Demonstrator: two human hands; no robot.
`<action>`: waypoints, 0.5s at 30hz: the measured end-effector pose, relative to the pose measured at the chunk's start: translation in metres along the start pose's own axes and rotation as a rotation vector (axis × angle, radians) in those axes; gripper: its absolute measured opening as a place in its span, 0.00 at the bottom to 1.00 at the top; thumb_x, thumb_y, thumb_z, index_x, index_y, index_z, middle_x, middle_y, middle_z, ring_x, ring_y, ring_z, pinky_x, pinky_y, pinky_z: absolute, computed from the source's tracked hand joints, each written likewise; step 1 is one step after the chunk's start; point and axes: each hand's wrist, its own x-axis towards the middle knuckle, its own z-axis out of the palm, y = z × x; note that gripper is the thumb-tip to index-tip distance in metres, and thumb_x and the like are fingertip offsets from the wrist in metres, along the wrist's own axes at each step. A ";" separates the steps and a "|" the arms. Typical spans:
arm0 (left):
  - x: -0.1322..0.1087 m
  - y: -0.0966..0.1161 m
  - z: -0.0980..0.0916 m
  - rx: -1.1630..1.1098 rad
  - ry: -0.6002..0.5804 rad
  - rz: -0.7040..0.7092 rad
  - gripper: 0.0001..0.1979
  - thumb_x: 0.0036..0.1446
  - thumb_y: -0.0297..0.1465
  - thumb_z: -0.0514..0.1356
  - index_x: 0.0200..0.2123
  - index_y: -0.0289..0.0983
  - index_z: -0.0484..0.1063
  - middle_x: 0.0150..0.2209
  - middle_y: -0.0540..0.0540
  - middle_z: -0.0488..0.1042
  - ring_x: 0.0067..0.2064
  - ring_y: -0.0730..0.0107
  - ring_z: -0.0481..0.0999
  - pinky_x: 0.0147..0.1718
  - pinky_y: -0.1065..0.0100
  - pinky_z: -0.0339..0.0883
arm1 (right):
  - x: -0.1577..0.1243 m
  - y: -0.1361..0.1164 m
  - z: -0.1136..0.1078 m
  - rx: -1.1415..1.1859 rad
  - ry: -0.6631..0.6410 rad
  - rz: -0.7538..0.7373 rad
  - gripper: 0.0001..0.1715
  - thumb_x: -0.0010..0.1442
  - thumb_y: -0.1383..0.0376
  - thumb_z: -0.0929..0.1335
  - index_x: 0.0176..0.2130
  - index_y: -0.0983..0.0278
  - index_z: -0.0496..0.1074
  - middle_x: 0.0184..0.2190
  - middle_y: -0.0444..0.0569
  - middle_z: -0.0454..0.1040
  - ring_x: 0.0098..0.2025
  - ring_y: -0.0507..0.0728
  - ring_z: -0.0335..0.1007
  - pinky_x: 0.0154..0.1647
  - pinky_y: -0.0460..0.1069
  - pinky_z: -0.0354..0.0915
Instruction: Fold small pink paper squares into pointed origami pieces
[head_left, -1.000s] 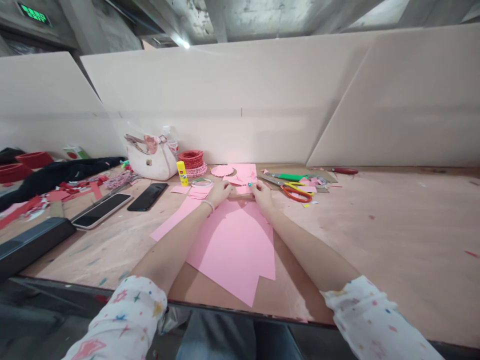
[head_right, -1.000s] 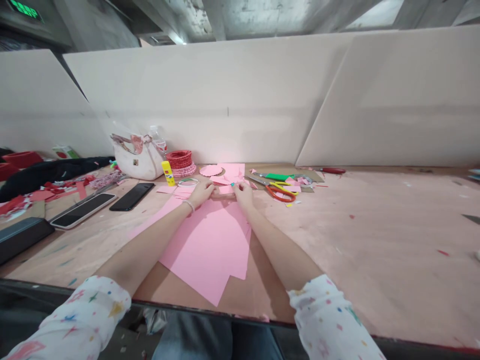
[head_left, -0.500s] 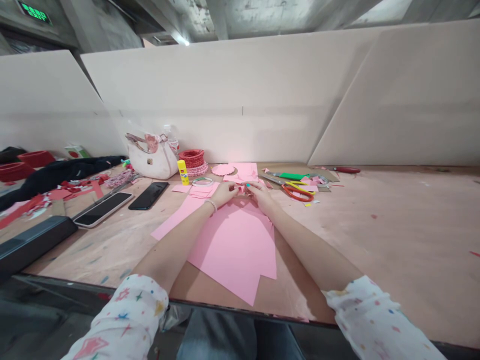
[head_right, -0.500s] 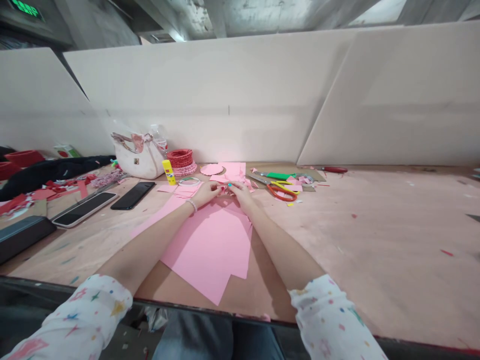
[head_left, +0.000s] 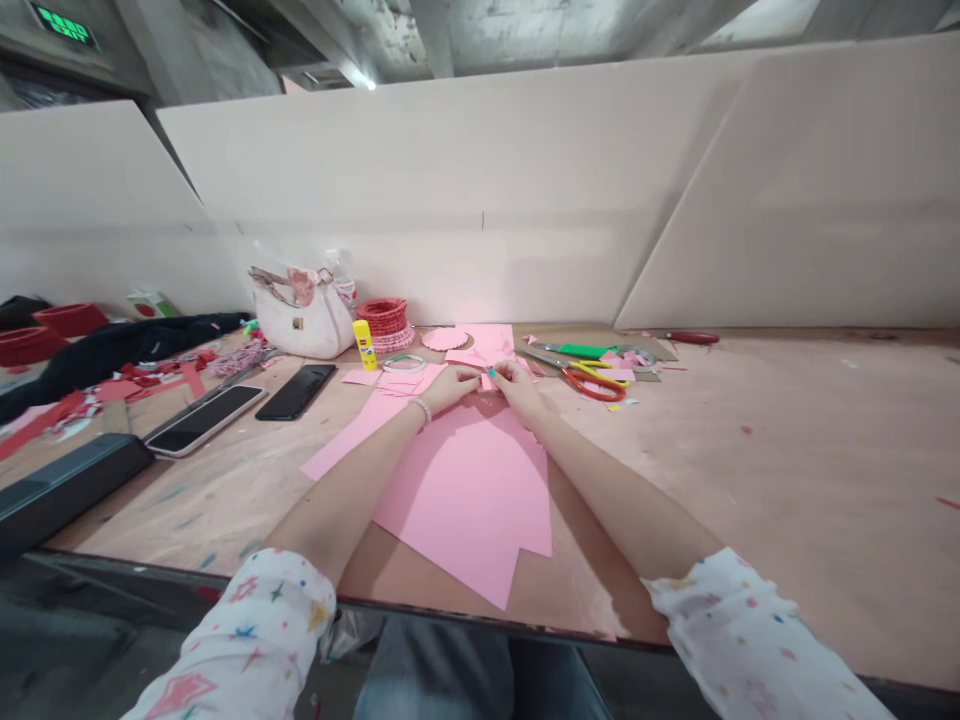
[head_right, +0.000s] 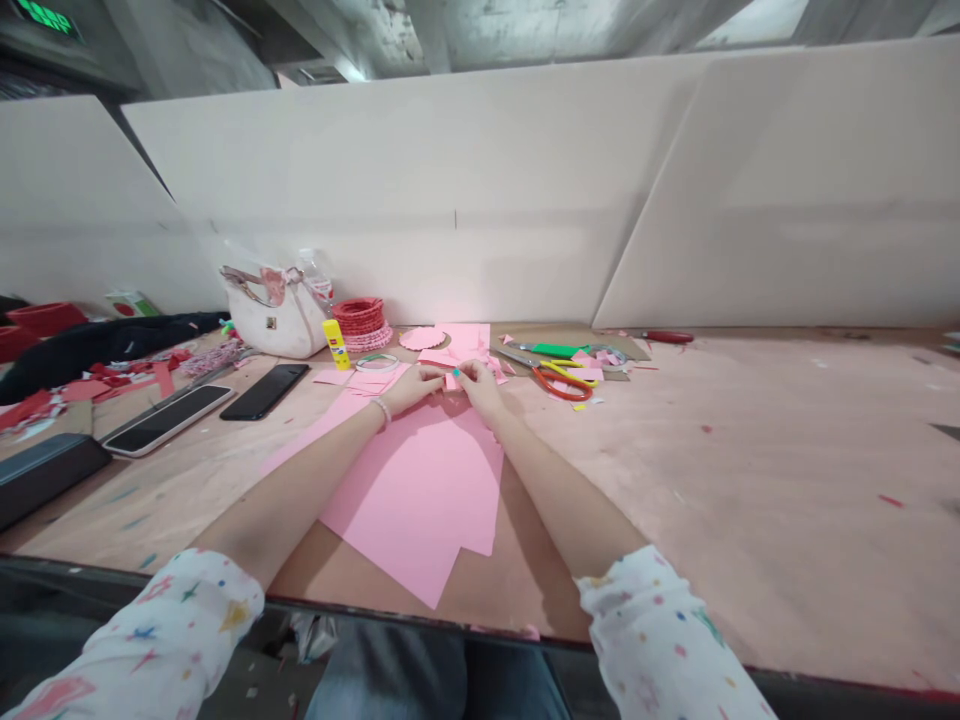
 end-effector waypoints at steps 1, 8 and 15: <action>0.000 0.000 0.000 -0.019 -0.011 -0.014 0.08 0.46 0.27 0.51 0.24 0.32 0.68 0.18 0.52 0.66 0.20 0.79 0.65 0.20 0.78 0.59 | 0.000 0.000 0.000 0.003 0.008 0.003 0.11 0.45 0.59 0.66 0.25 0.64 0.62 0.23 0.40 0.61 0.26 0.49 0.56 0.26 0.45 0.58; 0.000 -0.002 0.000 -0.101 -0.034 -0.086 0.11 0.48 0.27 0.48 0.29 0.31 0.69 0.19 0.48 0.69 0.18 0.76 0.68 0.17 0.76 0.59 | -0.005 -0.003 0.001 0.059 0.001 0.034 0.13 0.45 0.58 0.67 0.29 0.63 0.65 0.25 0.43 0.64 0.28 0.51 0.61 0.27 0.47 0.65; -0.003 0.002 -0.001 -0.090 -0.061 -0.045 0.09 0.48 0.27 0.52 0.30 0.30 0.71 0.17 0.50 0.69 0.18 0.79 0.68 0.20 0.77 0.61 | -0.006 -0.006 0.001 0.095 -0.005 0.039 0.12 0.44 0.60 0.68 0.27 0.64 0.64 0.25 0.43 0.64 0.28 0.51 0.63 0.28 0.48 0.67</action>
